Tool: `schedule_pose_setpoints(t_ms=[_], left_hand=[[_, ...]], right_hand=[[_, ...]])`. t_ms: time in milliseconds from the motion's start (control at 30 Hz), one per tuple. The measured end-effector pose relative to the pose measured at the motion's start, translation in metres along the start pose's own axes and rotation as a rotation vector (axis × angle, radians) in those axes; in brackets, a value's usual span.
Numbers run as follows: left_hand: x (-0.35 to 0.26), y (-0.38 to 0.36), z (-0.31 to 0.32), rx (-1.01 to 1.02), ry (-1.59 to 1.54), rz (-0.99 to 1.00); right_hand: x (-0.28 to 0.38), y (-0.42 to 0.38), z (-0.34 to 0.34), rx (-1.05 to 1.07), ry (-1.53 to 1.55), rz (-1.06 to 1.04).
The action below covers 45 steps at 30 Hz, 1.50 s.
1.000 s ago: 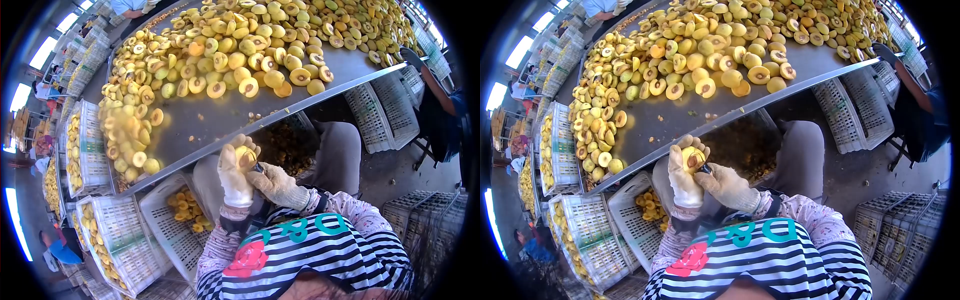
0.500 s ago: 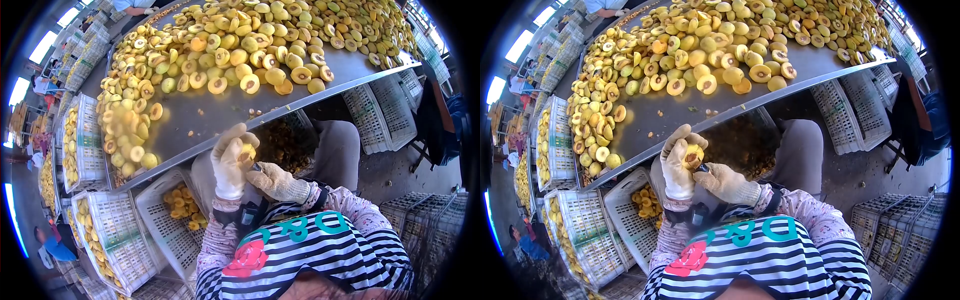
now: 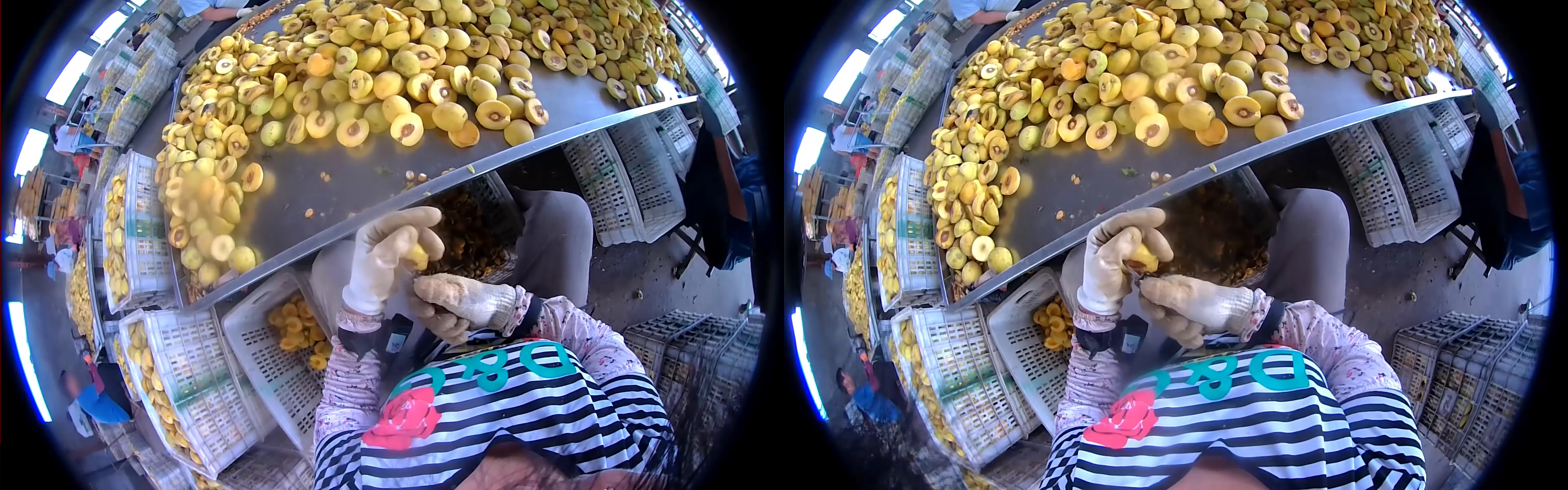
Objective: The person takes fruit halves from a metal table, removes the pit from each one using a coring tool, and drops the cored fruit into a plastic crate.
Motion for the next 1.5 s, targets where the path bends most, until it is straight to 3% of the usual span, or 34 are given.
schedule_pose_setpoints(t_ms=[67,133,233,300,333,400,433,467,500,567,633,700,733,767,867,1000,1100,1133,1233,1300,1367,1433,1467,1500], left_hand=[[-0.001,0.001,0.005,0.092,-0.084,-0.054],[0.004,0.001,0.009,-0.016,-0.249,-0.035],[0.032,0.005,0.002,-0.21,-0.73,-0.082],[0.036,-0.009,-0.02,-0.453,-0.725,-0.09],[0.019,-0.019,-0.027,-0.465,-0.535,0.024],[-0.026,-0.051,-0.039,-0.488,0.032,0.206],[-0.043,-0.069,-0.052,-0.561,0.262,0.194],[-0.053,-0.087,-0.073,-0.666,0.577,0.025],[-0.066,-0.097,-0.091,-0.452,1.28,0.04],[-0.09,-0.097,-0.093,-0.393,1.426,-0.057],[-0.113,-0.063,-0.065,-0.577,1.018,-0.091],[-0.116,-0.008,-0.066,-0.356,1.437,0.23],[-0.109,0.017,-0.071,-0.344,1.32,0.11],[-0.095,0.045,-0.101,-0.263,1.553,0.291],[-0.065,0.114,-0.141,-0.35,1.503,0.095],[-0.044,0.159,-0.134,-0.484,1.625,-0.051],[-0.04,0.162,-0.126,-0.339,1.499,0.095],[-0.032,0.162,-0.13,-0.309,1.437,-0.019],[-0.027,0.131,-0.111,-0.337,1.336,0.07],[-0.039,0.1,-0.067,-0.289,1.318,0.141],[-0.041,0.064,-0.034,-0.222,0.982,0.218],[-0.043,0.03,-0.01,-0.159,1.088,0.261],[-0.042,0.015,0.0,-0.167,1.019,0.253],[-0.03,0.003,-0.003,-0.229,0.707,0.149]], right_hand=[[-0.01,0.002,0.007,0.243,0.266,0.001],[-0.011,0.005,0.017,0.527,0.528,0.032],[-0.002,-0.001,0.025,0.671,0.505,-0.043],[-0.006,-0.003,0.02,0.673,0.533,-0.025],[-0.009,-0.002,0.015,0.622,0.528,-0.018],[-0.015,0.01,-0.016,0.093,0.328,-0.059],[-0.018,0.01,-0.032,-0.159,0.212,-0.034],[-0.022,0.012,-0.041,-0.185,0.272,-0.022],[-0.024,0.013,-0.048,-0.21,0.33,-0.015],[-0.016,0.012,-0.04,-0.23,0.241,-0.061],[-0.009,0.012,-0.041,-0.231,0.176,-0.114],[-0.006,0.006,-0.045,-0.19,0.157,-0.145],[-0.002,0.0,-0.047,-0.252,0.183,-0.13],[0.002,-0.006,-0.05,-0.255,0.178,-0.127],[0.01,-0.02,-0.057,-0.304,0.201,-0.155],[0.02,-0.026,-0.054,-0.307,0.182,-0.172],[0.019,-0.021,-0.052,-0.339,0.099,-0.148],[0.02,-0.019,-0.051,-0.35,0.065,-0.162],[0.028,-0.021,-0.052,-0.38,0.021,-0.251],[0.045,-0.033,-0.043,-0.418,-0.084,-0.335],[0.049,-0.031,-0.04,-0.381,-0.157,-0.378],[0.057,-0.031,-0.023,-0.362,-0.235,-0.368],[0.054,-0.024,-0.022,-0.329,-0.275,-0.36],[0.05,-0.02,-0.022,-0.33,-0.295,-0.349]])
Point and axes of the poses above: each hand's wrist, its own y-axis towards the middle knuckle, its own z-axis out of the palm, x = y × z, the point moved 7 cm from there along y, towards the middle knuckle, and after that the axes turned 1 degree about y, right-handed, at the moved point
